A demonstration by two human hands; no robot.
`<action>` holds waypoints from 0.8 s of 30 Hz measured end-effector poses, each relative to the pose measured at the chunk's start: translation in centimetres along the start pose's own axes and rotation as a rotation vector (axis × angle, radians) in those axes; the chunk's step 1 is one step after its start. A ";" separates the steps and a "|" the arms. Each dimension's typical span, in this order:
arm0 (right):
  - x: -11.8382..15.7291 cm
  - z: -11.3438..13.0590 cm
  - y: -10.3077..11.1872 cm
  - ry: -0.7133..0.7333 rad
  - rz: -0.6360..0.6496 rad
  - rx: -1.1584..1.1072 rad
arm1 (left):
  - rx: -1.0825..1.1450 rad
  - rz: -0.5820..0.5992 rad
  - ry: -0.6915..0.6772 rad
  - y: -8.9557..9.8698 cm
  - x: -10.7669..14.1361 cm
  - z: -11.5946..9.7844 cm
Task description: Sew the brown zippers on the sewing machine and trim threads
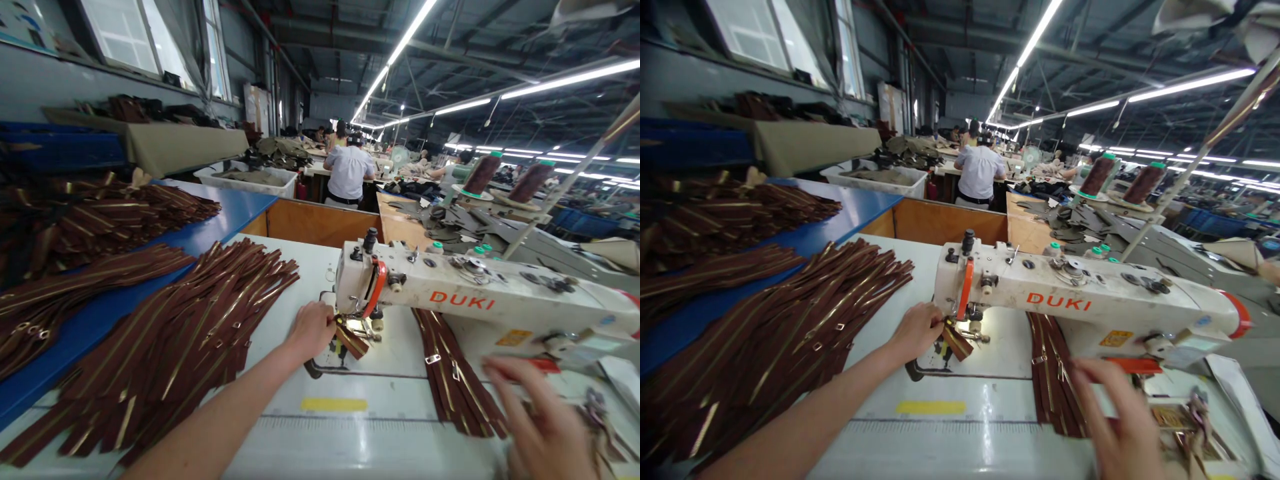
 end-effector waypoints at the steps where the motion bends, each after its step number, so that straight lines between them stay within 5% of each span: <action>1: 0.8 2.8 -2.6 0.028 0.138 -0.088 | -0.004 -0.001 0.001 0.0 0.0 0.0; 4: 1.4 7.7 -9.7 -0.143 0.403 -0.209 | -0.013 0.003 -0.014 0.1 0.0 -0.1; 8: 0.2 9.1 -15.4 -0.305 0.521 -0.164 | -0.014 0.004 -0.038 0.1 -0.1 -0.1; 18: -0.3 14.2 -20.3 -0.193 0.463 -0.162 | 0.049 0.034 0.007 -0.4 -1.1 0.8; 24: -0.5 14.9 -21.1 -0.198 0.408 -0.136 | 0.099 0.122 -0.008 -0.2 -2.0 0.9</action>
Point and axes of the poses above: each hand's wrist, its own x-axis away from the middle knuckle, its own y-axis out of the back of the hand, z = x × y, the point moved 4 cm from there along -x, towards the middle knuckle, and after that the axes turned 6 degrees about -z, right-handed, at the moved point
